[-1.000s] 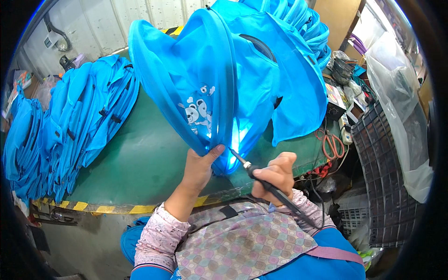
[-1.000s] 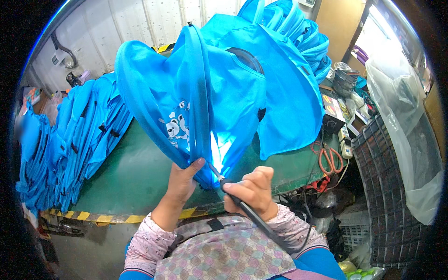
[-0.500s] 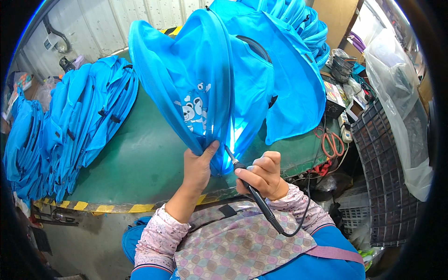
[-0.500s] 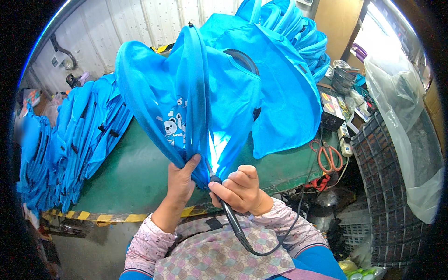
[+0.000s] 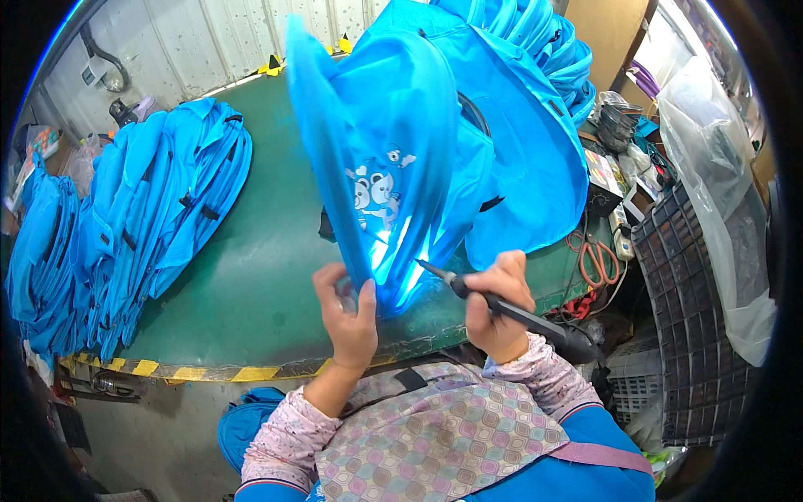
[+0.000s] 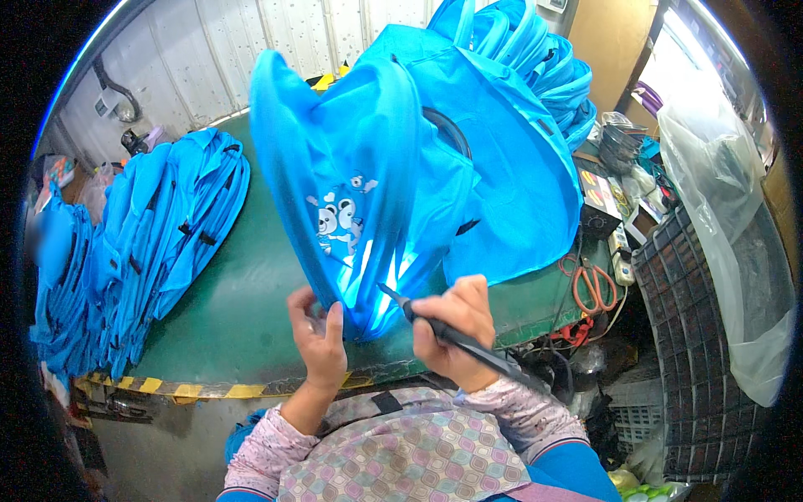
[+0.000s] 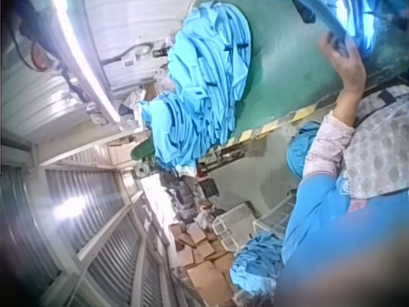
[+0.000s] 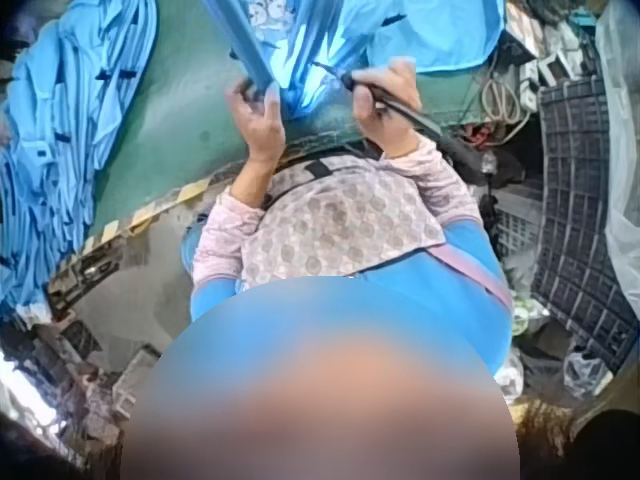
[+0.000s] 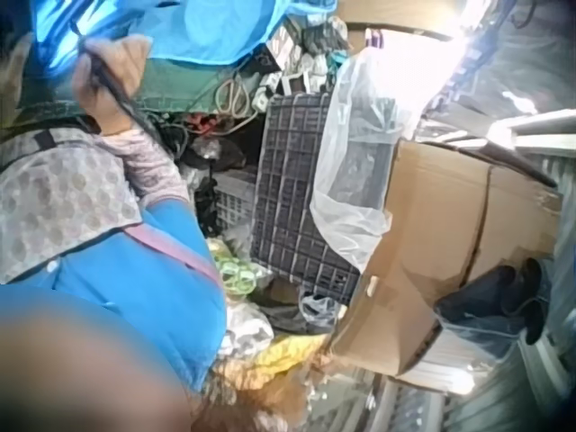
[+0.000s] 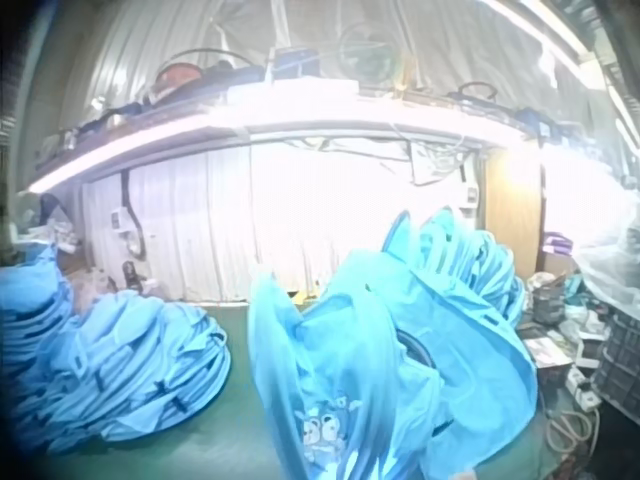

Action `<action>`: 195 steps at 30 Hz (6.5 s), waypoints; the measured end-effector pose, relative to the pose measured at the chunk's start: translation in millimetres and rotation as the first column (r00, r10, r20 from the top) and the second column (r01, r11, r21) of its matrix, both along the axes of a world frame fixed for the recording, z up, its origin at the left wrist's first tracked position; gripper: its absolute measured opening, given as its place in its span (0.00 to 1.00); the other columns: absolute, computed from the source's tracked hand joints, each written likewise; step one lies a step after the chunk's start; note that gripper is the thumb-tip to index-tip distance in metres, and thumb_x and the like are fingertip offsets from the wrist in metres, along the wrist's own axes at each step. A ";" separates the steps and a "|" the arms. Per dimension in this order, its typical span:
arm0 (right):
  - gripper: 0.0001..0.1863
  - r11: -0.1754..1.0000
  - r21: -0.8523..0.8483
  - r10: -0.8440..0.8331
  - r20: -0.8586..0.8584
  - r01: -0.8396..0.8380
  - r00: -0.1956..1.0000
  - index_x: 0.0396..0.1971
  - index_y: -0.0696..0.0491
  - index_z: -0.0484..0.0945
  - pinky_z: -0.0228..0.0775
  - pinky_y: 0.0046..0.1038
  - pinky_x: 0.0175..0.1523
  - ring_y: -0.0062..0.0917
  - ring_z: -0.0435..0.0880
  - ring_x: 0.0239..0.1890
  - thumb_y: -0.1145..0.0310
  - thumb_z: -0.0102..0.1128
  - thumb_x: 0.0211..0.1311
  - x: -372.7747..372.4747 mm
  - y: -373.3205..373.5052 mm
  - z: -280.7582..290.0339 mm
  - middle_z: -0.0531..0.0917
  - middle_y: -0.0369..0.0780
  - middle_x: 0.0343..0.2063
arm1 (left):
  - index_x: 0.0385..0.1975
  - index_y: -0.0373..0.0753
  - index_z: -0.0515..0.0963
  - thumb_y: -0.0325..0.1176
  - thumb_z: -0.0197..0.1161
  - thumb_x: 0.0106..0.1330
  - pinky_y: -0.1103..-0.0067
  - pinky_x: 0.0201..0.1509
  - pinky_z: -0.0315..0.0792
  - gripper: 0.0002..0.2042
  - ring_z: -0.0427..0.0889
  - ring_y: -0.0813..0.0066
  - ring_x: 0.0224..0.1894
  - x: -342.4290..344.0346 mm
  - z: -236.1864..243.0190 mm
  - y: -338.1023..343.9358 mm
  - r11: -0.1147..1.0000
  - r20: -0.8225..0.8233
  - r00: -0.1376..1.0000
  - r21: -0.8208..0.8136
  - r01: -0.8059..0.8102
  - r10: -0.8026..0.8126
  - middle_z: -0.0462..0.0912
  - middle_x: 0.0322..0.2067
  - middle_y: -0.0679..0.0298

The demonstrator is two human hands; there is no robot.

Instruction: The person repeatedly picks up blue fabric bags from a pile, uses a handheld soldering iron to press along seams and edges, then places the finished bags onto a separate pile. The process is repeated continuously throughout the clip.

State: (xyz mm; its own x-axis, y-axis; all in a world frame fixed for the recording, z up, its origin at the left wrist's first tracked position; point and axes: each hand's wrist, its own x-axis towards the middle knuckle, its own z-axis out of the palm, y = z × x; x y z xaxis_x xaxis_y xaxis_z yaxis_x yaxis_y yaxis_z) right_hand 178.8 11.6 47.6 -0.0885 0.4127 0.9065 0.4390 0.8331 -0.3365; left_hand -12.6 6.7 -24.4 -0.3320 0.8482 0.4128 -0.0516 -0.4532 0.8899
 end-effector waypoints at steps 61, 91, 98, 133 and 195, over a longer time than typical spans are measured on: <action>0.27 0.965 -0.261 -0.114 -0.347 0.021 0.931 0.64 0.57 0.52 0.77 0.26 0.37 0.27 0.82 0.33 0.54 0.40 0.78 77.1 147.3 -40.1 0.66 0.56 0.63 | 0.52 0.37 0.75 0.43 0.73 0.54 0.64 0.62 0.66 0.28 0.71 0.51 0.56 215.3 185.7 420.3 0.615 -0.692 0.554 0.701 0.361 0.463 0.74 0.48 0.52; 0.28 0.975 -0.185 0.099 -0.134 -0.123 0.986 0.64 0.58 0.55 0.68 0.44 0.60 0.43 0.76 0.56 0.66 0.54 0.71 -30.5 87.2 -6.4 0.81 0.49 0.40 | 0.55 0.30 0.76 0.60 0.57 0.67 0.69 0.53 0.74 0.34 0.82 0.61 0.48 -516.1 348.4 26.0 0.429 -0.691 0.280 0.049 -0.902 0.667 0.82 0.48 0.48; 0.60 0.922 -0.035 0.341 -0.393 -0.384 0.854 0.71 0.52 0.40 0.68 0.48 0.63 0.51 0.70 0.64 0.47 0.76 0.50 -119.1 96.1 76.1 0.52 0.56 0.71 | 0.55 0.32 0.75 0.39 0.57 0.71 0.68 0.45 0.80 0.20 0.84 0.64 0.42 -424.7 283.9 -13.7 0.883 0.079 0.887 -0.176 -0.436 0.454 0.83 0.45 0.52; 0.35 0.989 0.115 -0.085 -0.101 0.097 0.991 0.59 0.54 0.63 0.64 0.43 0.66 0.50 0.71 0.64 0.76 0.73 0.54 -23.5 84.4 12.3 0.70 0.56 0.62 | 0.52 0.35 0.76 0.32 0.73 0.57 0.78 0.51 0.72 0.23 0.78 0.78 0.45 -3.5 43.2 23.7 0.786 0.213 0.873 -0.380 0.488 -0.439 0.81 0.44 0.65; 0.14 0.979 0.179 0.063 0.181 -0.096 0.982 0.41 0.50 0.82 0.58 0.29 0.38 0.21 0.71 0.23 0.65 0.69 0.54 -39.2 10.8 5.3 0.73 0.27 0.17 | 0.49 0.35 0.75 0.18 0.63 0.64 0.78 0.50 0.75 0.14 0.82 0.76 0.42 -2.8 11.5 11.6 0.942 0.579 0.789 -0.101 0.321 -0.207 0.83 0.42 0.63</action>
State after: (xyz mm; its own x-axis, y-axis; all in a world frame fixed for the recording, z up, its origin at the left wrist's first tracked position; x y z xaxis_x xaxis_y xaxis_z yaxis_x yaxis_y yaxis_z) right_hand 139.6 22.4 53.0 -0.2765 0.2236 0.9346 0.4070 0.9083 -0.0970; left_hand -15.4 18.3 -12.8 -0.2058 0.9770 0.0560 -0.6526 -0.1797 0.7361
